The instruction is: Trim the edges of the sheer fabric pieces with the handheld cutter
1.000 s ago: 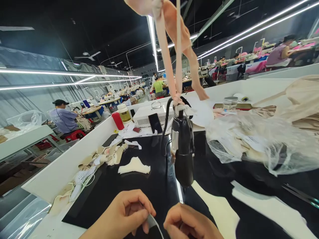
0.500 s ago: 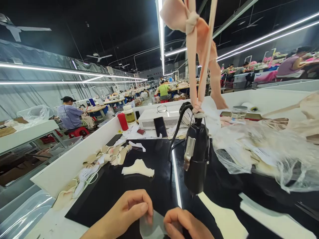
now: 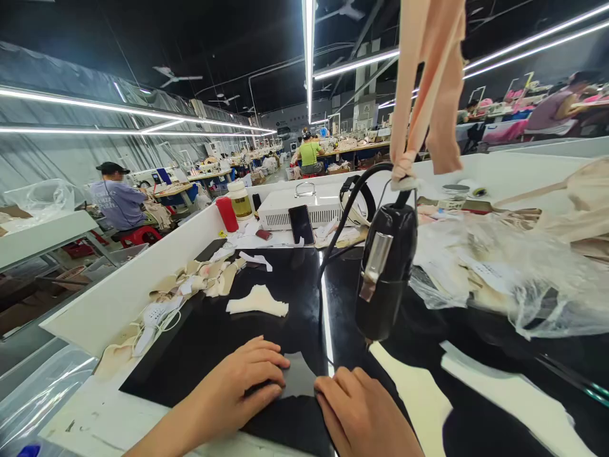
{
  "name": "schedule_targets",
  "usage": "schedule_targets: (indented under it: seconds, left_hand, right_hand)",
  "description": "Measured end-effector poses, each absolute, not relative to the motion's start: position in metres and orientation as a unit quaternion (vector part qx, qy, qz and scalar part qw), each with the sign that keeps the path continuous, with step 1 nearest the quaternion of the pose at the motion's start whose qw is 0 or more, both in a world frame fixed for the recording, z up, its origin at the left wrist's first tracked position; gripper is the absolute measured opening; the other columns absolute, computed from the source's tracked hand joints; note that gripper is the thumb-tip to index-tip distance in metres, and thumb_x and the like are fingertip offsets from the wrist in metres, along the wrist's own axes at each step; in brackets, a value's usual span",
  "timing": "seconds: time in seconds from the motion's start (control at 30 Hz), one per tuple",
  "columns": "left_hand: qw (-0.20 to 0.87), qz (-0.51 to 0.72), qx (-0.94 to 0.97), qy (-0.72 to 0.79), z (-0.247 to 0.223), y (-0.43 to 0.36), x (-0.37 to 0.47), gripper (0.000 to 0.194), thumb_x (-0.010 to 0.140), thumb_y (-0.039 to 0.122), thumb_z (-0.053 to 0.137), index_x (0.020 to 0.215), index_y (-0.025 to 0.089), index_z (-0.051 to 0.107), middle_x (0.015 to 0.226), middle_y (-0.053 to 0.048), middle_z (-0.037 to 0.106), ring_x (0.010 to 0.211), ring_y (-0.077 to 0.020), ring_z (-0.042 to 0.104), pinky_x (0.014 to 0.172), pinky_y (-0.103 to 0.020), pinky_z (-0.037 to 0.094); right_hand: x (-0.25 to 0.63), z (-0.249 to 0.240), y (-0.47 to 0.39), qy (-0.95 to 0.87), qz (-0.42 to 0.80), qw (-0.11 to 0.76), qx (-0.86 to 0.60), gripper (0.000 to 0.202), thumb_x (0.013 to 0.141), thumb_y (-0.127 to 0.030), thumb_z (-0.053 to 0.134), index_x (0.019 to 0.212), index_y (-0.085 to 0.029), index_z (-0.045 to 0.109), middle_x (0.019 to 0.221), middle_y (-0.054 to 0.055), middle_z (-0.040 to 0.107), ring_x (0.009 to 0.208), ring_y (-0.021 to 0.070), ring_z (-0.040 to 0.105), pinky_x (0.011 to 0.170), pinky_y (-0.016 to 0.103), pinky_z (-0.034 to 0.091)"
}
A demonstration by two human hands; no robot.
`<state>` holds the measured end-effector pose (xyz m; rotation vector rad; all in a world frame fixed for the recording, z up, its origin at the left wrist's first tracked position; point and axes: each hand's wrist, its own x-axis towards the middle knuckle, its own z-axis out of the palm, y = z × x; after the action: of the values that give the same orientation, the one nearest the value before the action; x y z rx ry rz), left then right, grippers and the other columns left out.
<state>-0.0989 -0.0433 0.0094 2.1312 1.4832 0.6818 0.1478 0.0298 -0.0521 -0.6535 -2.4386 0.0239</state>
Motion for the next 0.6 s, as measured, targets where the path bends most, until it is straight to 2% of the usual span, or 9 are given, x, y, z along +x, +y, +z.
schedule_targets:
  seconds: [0.13,0.23,0.3,0.43,0.6]
  left_hand:
    - [0.215,0.234,0.776,0.545,0.001,-0.045,-0.105,0.02,0.1,0.026,0.063,0.112,0.031,0.078,0.126,-0.004,0.075,0.129,-0.0258,0.063,0.125,-0.048,0.03]
    - [0.181,0.245,0.782,0.544,-0.011,-0.046,-0.113,0.021,0.1,0.028,0.063,0.112,0.033,0.079,0.126,-0.003,0.076,0.129,-0.0277,0.064,0.124,-0.049,0.034]
    - [0.15,0.241,0.788,0.547,-0.023,-0.045,-0.122,0.025,0.099,0.03,0.064,0.119,0.036,0.077,0.132,-0.001,0.073,0.133,-0.0284,0.062,0.125,-0.049,0.034]
    - [0.103,0.238,0.8,0.542,-0.049,-0.043,-0.139,0.032,0.095,0.031,0.067,0.125,0.042,0.074,0.14,0.004,0.068,0.139,-0.0301,0.057,0.124,-0.049,0.033]
    - [0.041,0.262,0.782,0.564,-0.067,-0.045,-0.147,0.029,0.096,0.033,0.064,0.122,0.039,0.076,0.139,0.004,0.069,0.138,-0.0304,0.058,0.12,-0.047,0.041]
  right_hand:
    - [0.162,-0.044,0.023,-0.916,0.038,0.279,-0.285,0.031,0.108,-0.027,0.042,0.097,-0.025,0.071,0.08,0.004,0.068,0.068,0.0194,0.068,0.063,0.029,0.055]
    - [0.187,-0.036,0.022,-0.911,0.046,0.265,-0.312,0.029,0.108,-0.026,0.043,0.102,-0.025,0.071,0.083,0.003,0.069,0.072,0.0178,0.07,0.07,0.028,0.057]
    - [0.211,-0.03,0.026,-0.9,0.035,0.263,-0.347,0.028,0.108,-0.024,0.043,0.105,-0.026,0.071,0.088,0.003,0.071,0.078,0.0178,0.071,0.076,0.029,0.058]
    - [0.264,-0.022,0.04,-0.844,-0.053,0.271,-0.46,0.025,0.108,-0.034,0.047,0.108,-0.024,0.07,0.098,0.006,0.075,0.088,0.0221,0.072,0.079,0.034,0.058]
    - [0.289,-0.025,0.06,-0.815,-0.09,0.262,-0.51,0.035,0.109,-0.042,0.043,0.106,-0.02,0.07,0.1,0.009,0.074,0.09,0.0269,0.07,0.077,0.039,0.055]
